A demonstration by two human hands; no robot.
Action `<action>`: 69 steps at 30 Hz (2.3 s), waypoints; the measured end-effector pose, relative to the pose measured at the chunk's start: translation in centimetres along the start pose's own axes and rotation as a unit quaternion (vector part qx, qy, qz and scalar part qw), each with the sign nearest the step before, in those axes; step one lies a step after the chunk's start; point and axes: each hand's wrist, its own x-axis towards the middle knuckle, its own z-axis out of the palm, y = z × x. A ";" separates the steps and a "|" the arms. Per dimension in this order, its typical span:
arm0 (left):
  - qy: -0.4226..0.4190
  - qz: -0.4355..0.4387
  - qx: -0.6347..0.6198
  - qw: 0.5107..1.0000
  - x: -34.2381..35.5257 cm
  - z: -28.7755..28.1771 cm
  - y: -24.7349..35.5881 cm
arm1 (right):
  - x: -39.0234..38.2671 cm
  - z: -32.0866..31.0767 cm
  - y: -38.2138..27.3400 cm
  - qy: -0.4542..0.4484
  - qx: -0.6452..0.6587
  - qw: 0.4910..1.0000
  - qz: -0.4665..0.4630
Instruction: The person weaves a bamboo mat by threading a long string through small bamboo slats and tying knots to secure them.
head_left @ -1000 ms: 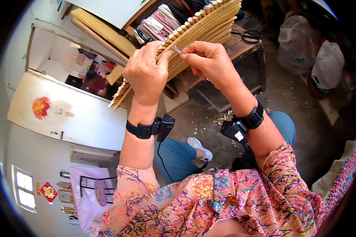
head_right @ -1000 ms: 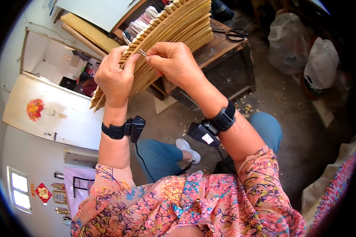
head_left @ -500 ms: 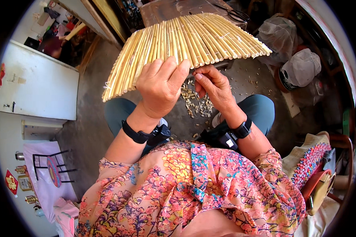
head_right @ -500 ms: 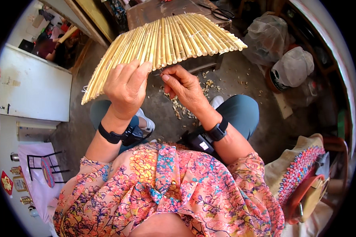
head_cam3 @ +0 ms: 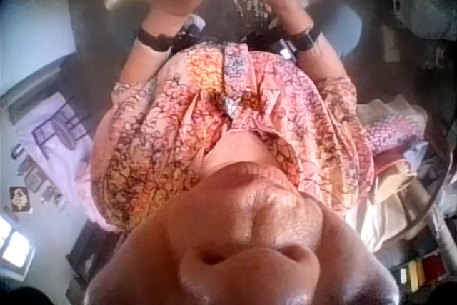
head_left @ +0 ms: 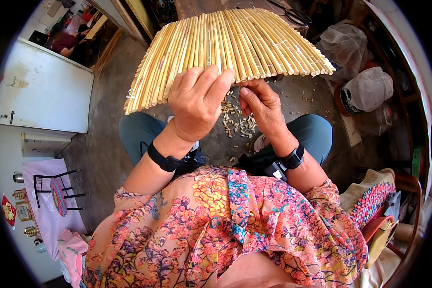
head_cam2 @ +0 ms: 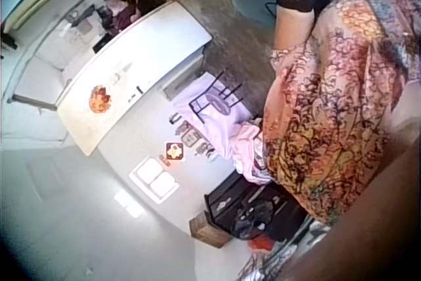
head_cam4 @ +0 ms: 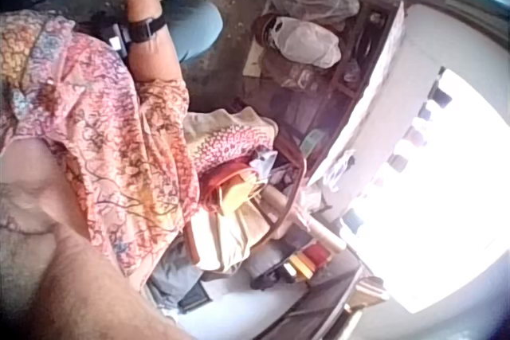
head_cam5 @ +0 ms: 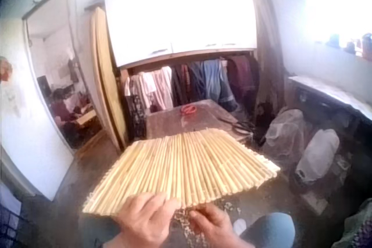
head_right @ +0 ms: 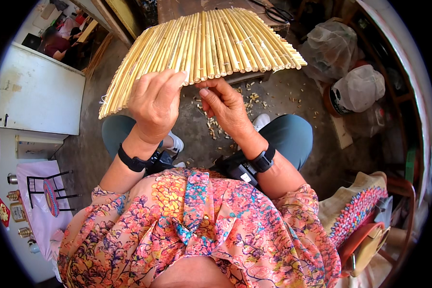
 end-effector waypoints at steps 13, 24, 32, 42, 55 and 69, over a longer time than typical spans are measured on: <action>-0.006 -0.005 -0.015 1.000 0.0 0.0 0.7 | -0.1 -0.5 0.4 0.018 0.007 1.000 -0.012; -0.005 0.005 -0.027 1.000 -0.6 0.3 0.9 | -0.2 -0.8 1.1 0.036 0.010 0.999 0.003; -0.011 0.010 -0.045 0.999 -0.4 0.4 1.2 | -0.3 -1.3 1.4 0.050 -0.006 0.999 -0.001; -0.018 0.016 -0.050 0.998 -0.7 0.4 1.5 | -0.2 -1.4 1.0 0.038 -0.004 0.999 0.002; -0.031 0.005 -0.057 0.998 -1.7 0.5 1.6 | 0.2 -1.2 -0.2 0.015 -0.006 0.995 0.103; -0.015 -0.005 -0.078 0.997 -2.1 0.8 0.6 | 0.9 -0.6 0.4 -0.004 0.119 0.989 0.090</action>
